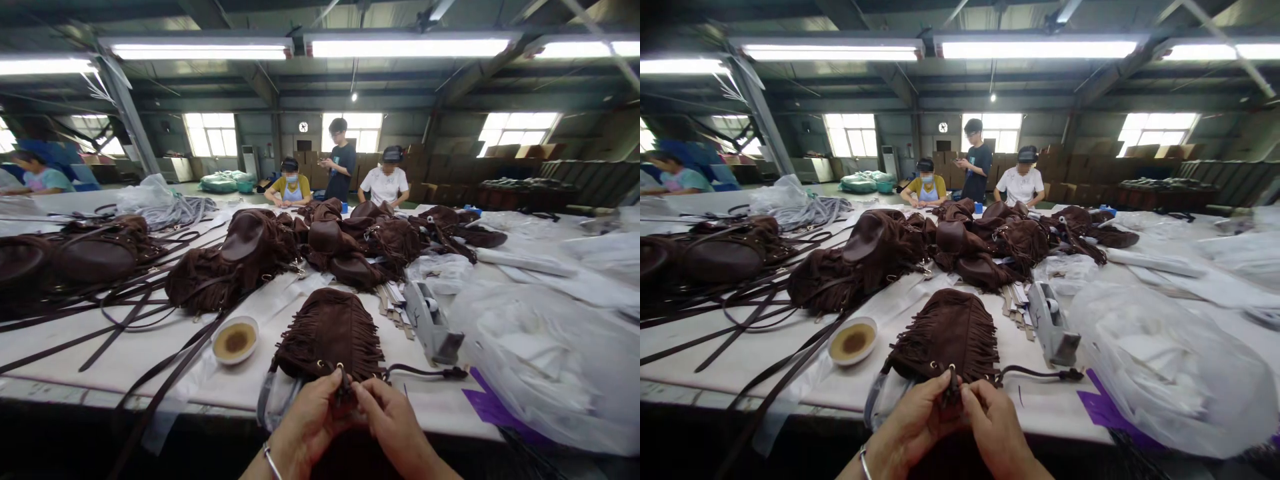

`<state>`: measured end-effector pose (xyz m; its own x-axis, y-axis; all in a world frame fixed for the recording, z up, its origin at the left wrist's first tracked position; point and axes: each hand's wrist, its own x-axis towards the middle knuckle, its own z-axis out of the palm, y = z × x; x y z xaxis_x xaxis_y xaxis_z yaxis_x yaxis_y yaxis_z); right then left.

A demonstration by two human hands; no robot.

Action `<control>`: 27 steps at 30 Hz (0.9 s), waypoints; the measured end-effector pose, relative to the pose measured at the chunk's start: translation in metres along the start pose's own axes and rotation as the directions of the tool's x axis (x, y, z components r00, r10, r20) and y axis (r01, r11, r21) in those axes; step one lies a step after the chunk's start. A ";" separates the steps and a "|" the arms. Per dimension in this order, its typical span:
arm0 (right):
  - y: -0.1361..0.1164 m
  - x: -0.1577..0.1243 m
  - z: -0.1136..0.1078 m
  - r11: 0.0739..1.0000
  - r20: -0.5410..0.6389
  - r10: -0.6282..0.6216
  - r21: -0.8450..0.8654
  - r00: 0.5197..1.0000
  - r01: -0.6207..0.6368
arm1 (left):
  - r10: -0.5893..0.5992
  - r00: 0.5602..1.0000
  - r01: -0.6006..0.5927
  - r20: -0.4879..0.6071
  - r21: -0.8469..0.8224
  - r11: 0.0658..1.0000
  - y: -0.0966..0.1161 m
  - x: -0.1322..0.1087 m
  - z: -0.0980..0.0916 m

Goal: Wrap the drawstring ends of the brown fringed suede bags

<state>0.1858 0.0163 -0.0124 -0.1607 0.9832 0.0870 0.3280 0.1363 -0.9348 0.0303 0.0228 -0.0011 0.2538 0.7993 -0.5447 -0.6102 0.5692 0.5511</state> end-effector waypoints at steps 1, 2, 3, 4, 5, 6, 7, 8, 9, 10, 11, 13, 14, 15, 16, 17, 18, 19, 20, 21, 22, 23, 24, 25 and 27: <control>0.002 0.002 0.004 0.984 0.054 0.158 0.070 0.986 -0.161 | 0.011 1.000 -0.011 0.002 0.001 1.000 -0.001 0.000 -0.001; 0.003 0.005 0.008 0.949 0.115 0.272 0.133 0.956 -0.286 | 0.020 1.000 -0.020 0.013 0.006 1.000 -0.002 0.001 -0.002; 0.003 0.007 0.012 0.908 0.164 0.344 0.191 0.925 -0.372 | 0.029 0.999 -0.029 0.035 0.012 1.000 -0.003 0.002 -0.003; 0.003 0.010 0.016 0.870 0.201 0.387 0.243 0.900 -0.428 | 0.038 0.997 -0.040 0.060 0.019 0.999 -0.004 0.003 -0.004; 0.001 0.011 0.020 0.839 0.226 0.407 0.290 0.885 -0.460 | 0.050 0.996 -0.052 0.079 0.027 0.998 -0.005 0.005 -0.005; -0.001 0.013 0.023 0.813 0.239 0.417 0.334 0.877 -0.477 | 0.063 0.994 -0.066 0.089 0.033 0.997 -0.007 0.007 -0.006; -0.002 0.013 0.026 0.791 0.250 0.420 0.371 0.873 -0.487 | 0.074 0.993 -0.078 0.092 0.038 0.996 -0.008 0.009 -0.007; -0.004 0.013 0.029 0.774 0.252 0.424 0.398 0.870 -0.492 | 0.086 0.993 -0.090 0.086 0.038 0.995 -0.010 0.011 -0.008; -0.005 0.012 0.031 0.764 0.250 0.425 0.415 0.870 -0.493 | 0.096 0.993 -0.098 0.072 0.035 0.995 -0.011 0.013 -0.008; -0.007 0.011 0.034 0.760 0.242 0.424 0.429 0.873 -0.488 | 0.100 0.993 -0.102 0.055 0.032 0.994 -0.012 0.014 -0.007; -0.008 0.010 0.036 0.758 0.227 0.422 0.442 0.877 -0.479 | 0.101 0.994 -0.102 0.034 0.032 0.994 -0.013 0.015 -0.006; -0.010 0.006 0.039 0.759 0.202 0.420 0.457 0.885 -0.465 | 0.101 0.994 -0.099 -0.044 0.038 0.994 -0.015 0.017 -0.004; -0.011 0.004 0.040 0.759 0.191 0.418 0.464 0.888 -0.457 | 0.100 0.991 -0.096 -0.085 0.043 0.994 -0.015 0.017 -0.003; -0.012 0.002 0.041 0.759 0.184 0.414 0.471 0.891 -0.450 | 0.095 0.989 -0.090 -0.117 0.045 0.995 -0.016 0.017 -0.002; -0.013 0.001 0.041 0.754 0.180 0.413 0.482 0.893 -0.446 | 0.089 0.987 -0.083 -0.133 0.045 0.996 -0.017 0.017 -0.001; -0.013 0.000 0.041 0.742 0.182 0.415 0.499 0.891 -0.448 | 0.085 0.988 -0.080 -0.132 0.042 0.996 -0.017 0.017 -0.001; -0.013 0.000 0.040 0.722 0.190 0.422 0.521 0.886 -0.455 | 0.084 0.990 -0.080 -0.115 0.039 0.996 -0.018 0.017 -0.001; -0.013 0.000 0.040 0.697 0.199 0.432 0.545 0.880 -0.466 | 0.079 0.993 -0.076 -0.086 0.039 0.996 -0.018 0.017 -0.001; -0.013 0.001 0.040 0.672 0.209 0.441 0.568 0.873 -0.476 | 0.069 0.996 -0.067 -0.050 0.044 0.997 -0.017 0.016 -0.001; -0.012 0.002 0.040 0.651 0.217 0.451 0.584 0.866 -0.486 | 0.053 0.999 -0.052 -0.013 0.054 0.997 -0.016 0.016 -0.001; -0.012 0.003 0.040 0.638 0.225 0.459 0.589 0.859 -0.495 | 0.028 0.999 -0.030 0.026 0.067 0.997 -0.014 0.015 -0.001; -0.012 0.004 0.040 0.635 0.229 0.464 0.587 0.856 -0.502 | -0.012 0.998 0.007 0.066 0.080 0.997 -0.011 0.014 0.000; -0.013 0.004 0.040 0.635 0.232 0.469 0.583 0.852 -0.507 | -0.059 0.993 0.050 0.104 0.087 0.995 -0.008 0.013 0.001; -0.013 0.005 0.040 0.637 0.235 0.471 0.577 0.850 -0.512 | -0.095 0.987 0.084 0.133 0.090 0.992 -0.004 0.012 0.002; -0.015 0.004 0.041 0.646 0.239 0.470 0.563 0.850 -0.515 | -0.112 0.985 0.099 0.135 0.095 0.990 0.001 0.010 0.008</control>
<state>0.1422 0.0137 -0.0125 -0.2053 0.8704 -0.4474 -0.2296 -0.4872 -0.8425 0.0378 0.0333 -0.0012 0.4194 0.7494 -0.5123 -0.5075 0.6615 0.5522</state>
